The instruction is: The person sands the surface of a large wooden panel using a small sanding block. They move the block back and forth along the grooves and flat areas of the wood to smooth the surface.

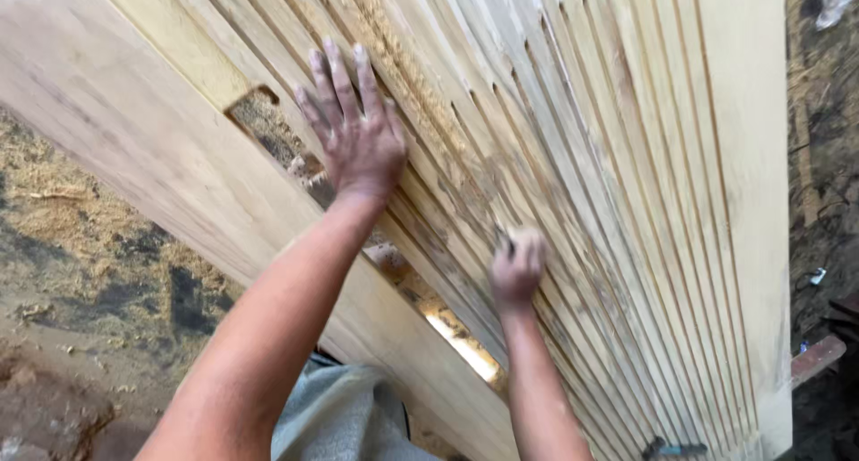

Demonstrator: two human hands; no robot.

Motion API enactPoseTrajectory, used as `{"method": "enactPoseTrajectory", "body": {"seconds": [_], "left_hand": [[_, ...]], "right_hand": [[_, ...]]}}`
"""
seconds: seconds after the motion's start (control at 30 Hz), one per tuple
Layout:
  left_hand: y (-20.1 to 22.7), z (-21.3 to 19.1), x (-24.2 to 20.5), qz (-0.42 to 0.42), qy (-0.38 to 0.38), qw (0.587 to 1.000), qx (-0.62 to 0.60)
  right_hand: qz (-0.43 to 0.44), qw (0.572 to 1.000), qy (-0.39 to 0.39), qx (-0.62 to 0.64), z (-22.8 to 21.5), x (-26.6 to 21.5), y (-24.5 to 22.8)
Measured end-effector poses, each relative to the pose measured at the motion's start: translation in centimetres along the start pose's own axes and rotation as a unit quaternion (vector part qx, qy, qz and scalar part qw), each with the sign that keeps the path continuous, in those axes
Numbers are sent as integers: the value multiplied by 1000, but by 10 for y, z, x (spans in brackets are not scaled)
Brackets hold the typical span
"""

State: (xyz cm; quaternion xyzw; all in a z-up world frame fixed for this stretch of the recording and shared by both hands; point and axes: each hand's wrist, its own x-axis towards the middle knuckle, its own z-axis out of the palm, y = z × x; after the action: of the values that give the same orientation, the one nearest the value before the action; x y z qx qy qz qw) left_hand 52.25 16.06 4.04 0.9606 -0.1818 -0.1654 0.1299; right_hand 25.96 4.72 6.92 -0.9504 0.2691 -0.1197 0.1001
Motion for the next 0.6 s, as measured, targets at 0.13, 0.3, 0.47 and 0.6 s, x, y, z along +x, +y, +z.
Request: {"method": "enactPoseTrajectory", "body": {"seconds": [0.13,0.3,0.47,0.6], "left_hand": [[-1,-4,0,-3,-11,1000,-25],[-8,17,2,7,6,999,-45],[-29,7,14,54,-7,993,-104],[-87,-45,79,98,75,989,-76]], "right_hand": [[12,1000,8,-16,17,17,-14],[14,1000,5,27,116,98,-52],[-3,1000,13,4,59,48,-25],[20,998,-11,-59,-4,-24,4]]}}
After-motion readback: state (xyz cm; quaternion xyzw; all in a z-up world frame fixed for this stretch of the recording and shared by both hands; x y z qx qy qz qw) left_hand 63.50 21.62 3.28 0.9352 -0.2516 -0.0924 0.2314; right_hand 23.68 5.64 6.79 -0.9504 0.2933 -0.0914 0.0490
